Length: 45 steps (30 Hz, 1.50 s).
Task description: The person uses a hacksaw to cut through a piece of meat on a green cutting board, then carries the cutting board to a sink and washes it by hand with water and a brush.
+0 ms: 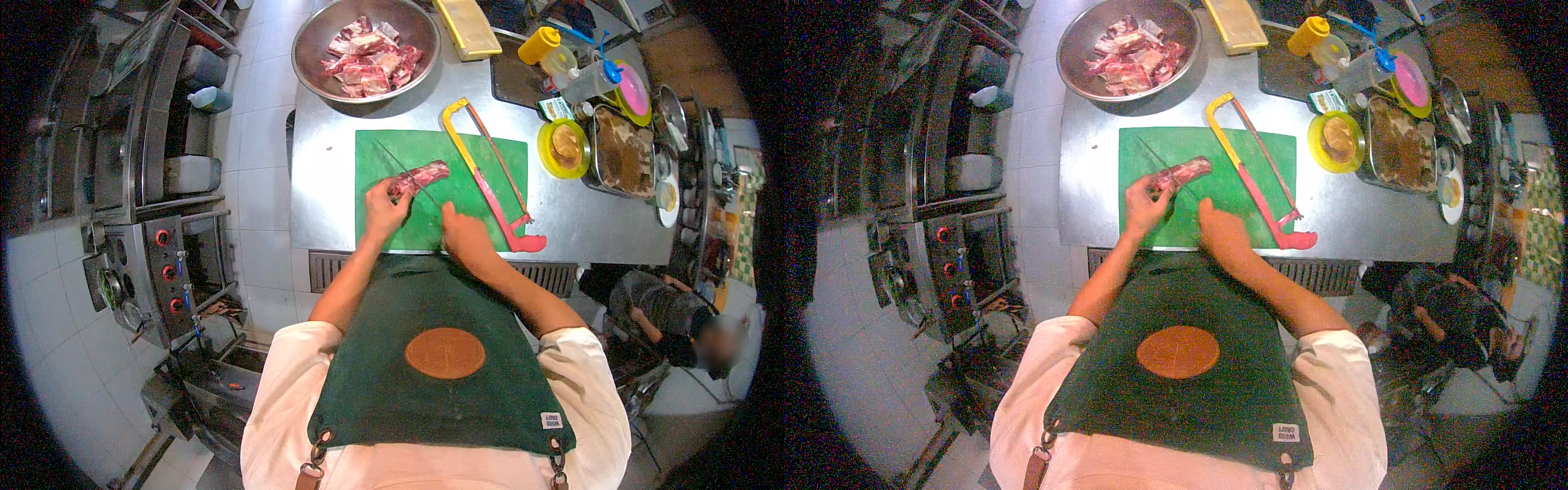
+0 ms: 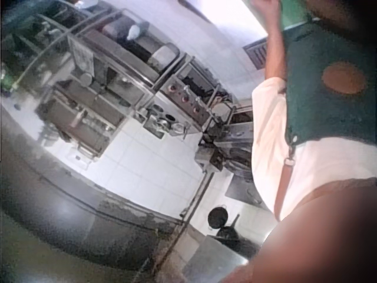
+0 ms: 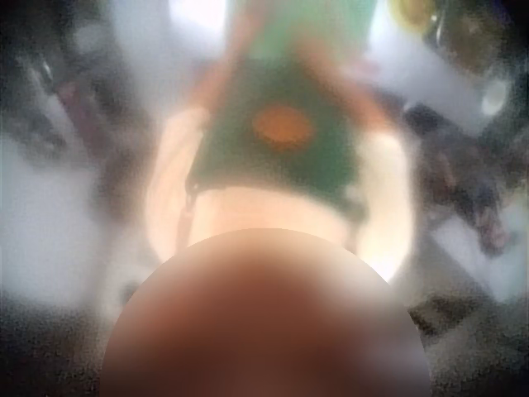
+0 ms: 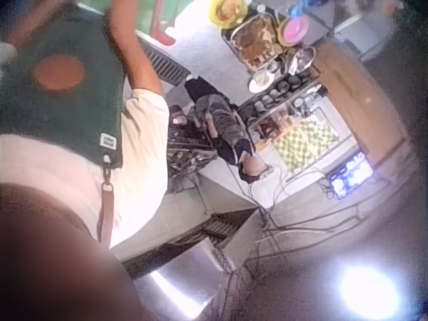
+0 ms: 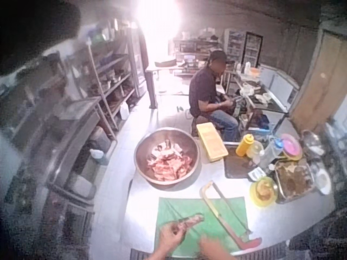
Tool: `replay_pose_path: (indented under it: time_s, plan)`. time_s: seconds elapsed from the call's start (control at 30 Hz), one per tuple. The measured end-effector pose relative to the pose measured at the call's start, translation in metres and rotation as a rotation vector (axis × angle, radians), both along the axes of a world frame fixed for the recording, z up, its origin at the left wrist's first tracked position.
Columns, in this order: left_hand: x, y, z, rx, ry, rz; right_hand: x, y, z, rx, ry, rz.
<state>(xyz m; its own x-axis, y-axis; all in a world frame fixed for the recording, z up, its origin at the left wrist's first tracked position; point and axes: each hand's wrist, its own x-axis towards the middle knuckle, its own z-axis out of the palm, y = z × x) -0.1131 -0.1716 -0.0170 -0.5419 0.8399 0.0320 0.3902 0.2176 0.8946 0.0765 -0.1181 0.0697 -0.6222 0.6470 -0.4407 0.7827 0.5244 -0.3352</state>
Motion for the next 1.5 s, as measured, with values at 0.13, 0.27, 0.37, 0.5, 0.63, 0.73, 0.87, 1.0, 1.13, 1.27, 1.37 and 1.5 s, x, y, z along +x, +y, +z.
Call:
replay_pose_path:
  time_s: [0.13, 0.27, 0.37, 0.5, 0.63, 0.73, 0.87, 1.0, 1.13, 1.27, 1.37, 1.5]
  plan:
    - [0.012, 0.002, 0.004, 0.041, 0.027, 0.039, -0.011, 0.009, -0.032, 0.024, 0.161, -0.007]
    - [0.011, 0.001, 0.004, 0.019, 0.077, -0.006, -0.015, 0.017, -0.033, -0.032, 0.092, -0.065]
    - [0.011, -0.001, -0.001, 0.039, 0.118, -0.024, 0.010, 0.020, -0.018, -0.106, 0.137, -0.126]
    - [0.013, -0.004, 0.002, 0.065, 0.142, -0.066, 0.072, 0.024, -0.002, -0.016, 0.308, -0.209]
    - [0.014, -0.007, 0.011, 0.062, 0.190, -0.188, 0.125, 0.049, 0.014, 0.035, 0.207, -0.379]
    - [0.018, -0.004, 0.011, -0.008, 0.216, -0.253, 0.163, 0.068, 0.000, 0.120, 0.153, -0.383]
    - [0.020, 0.000, 0.014, -0.026, 0.234, -0.235, 0.184, 0.087, -0.023, 0.263, 0.132, -0.371]
    - [0.022, 0.007, 0.035, -0.061, 0.261, -0.301, 0.198, 0.095, -0.053, 0.266, 0.155, -0.394]
    - [0.021, 0.017, 0.027, -0.113, 0.304, -0.375, 0.197, 0.100, -0.071, 0.271, 0.192, -0.407]
    - [0.030, 0.041, 0.026, -0.237, 0.282, -0.418, 0.197, 0.103, -0.088, 0.343, 0.364, -0.441]
    - [0.038, 0.063, 0.023, -0.307, 0.221, -0.448, 0.201, 0.105, -0.091, 0.332, 0.380, -0.480]
    - [0.033, 0.082, 0.000, -0.399, 0.191, -0.443, 0.201, 0.109, -0.088, 0.307, 0.390, -0.509]
